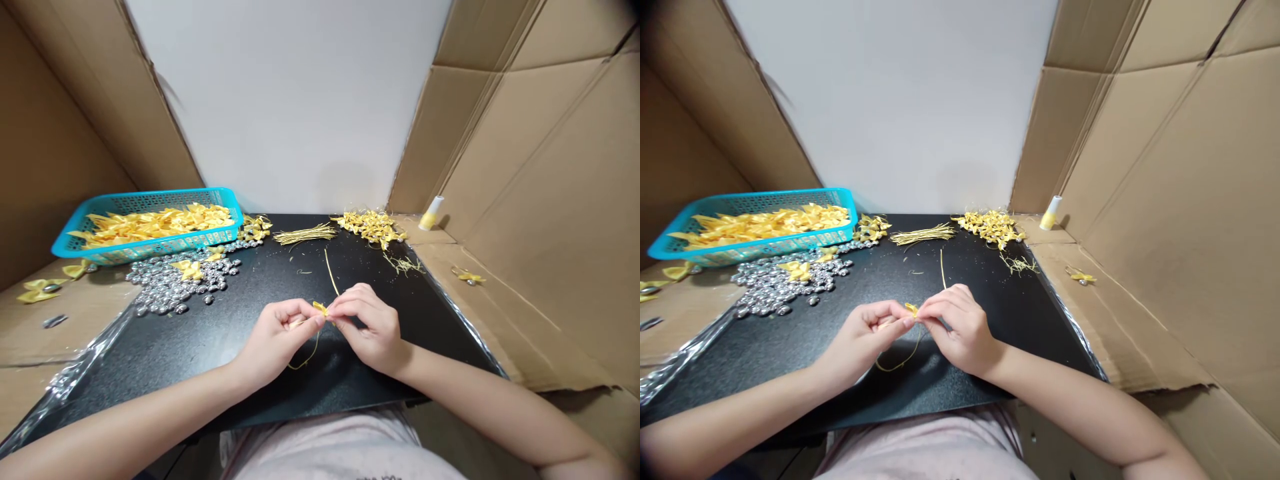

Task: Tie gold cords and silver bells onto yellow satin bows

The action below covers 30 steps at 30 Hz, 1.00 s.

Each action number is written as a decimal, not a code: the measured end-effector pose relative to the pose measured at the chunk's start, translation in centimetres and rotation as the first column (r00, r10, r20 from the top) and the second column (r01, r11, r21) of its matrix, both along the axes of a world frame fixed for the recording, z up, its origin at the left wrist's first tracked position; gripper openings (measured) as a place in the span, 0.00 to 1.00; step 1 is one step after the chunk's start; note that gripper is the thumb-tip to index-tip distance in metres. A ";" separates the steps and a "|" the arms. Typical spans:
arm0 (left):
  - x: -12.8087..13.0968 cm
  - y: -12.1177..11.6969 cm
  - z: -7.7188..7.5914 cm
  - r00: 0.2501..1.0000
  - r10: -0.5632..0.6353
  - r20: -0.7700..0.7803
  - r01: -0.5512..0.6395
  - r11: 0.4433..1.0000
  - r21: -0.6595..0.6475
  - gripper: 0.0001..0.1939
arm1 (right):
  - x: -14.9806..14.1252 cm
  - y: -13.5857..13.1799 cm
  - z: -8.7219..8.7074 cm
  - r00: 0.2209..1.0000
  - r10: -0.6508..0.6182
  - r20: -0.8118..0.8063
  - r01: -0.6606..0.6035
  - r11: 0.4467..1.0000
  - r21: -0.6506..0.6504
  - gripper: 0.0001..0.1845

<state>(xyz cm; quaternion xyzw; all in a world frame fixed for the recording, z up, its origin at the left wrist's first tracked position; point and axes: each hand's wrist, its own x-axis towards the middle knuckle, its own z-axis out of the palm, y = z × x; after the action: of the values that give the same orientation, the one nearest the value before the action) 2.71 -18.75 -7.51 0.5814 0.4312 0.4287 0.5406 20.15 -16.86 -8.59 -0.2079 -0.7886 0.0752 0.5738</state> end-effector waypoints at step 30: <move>0.1 0.1 0.2 0.998 -0.052 -0.044 0.047 0.994 -0.103 0.14 | -0.5 -0.2 0.2 0.916 0.160 -0.368 -0.378 0.653 -0.656 0.14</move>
<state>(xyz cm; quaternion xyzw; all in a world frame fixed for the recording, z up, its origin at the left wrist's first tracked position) 2.84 -18.64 -7.27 0.5735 0.4502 0.3790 0.5699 19.61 -17.07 -8.39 -0.2813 -0.6297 0.4891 0.5340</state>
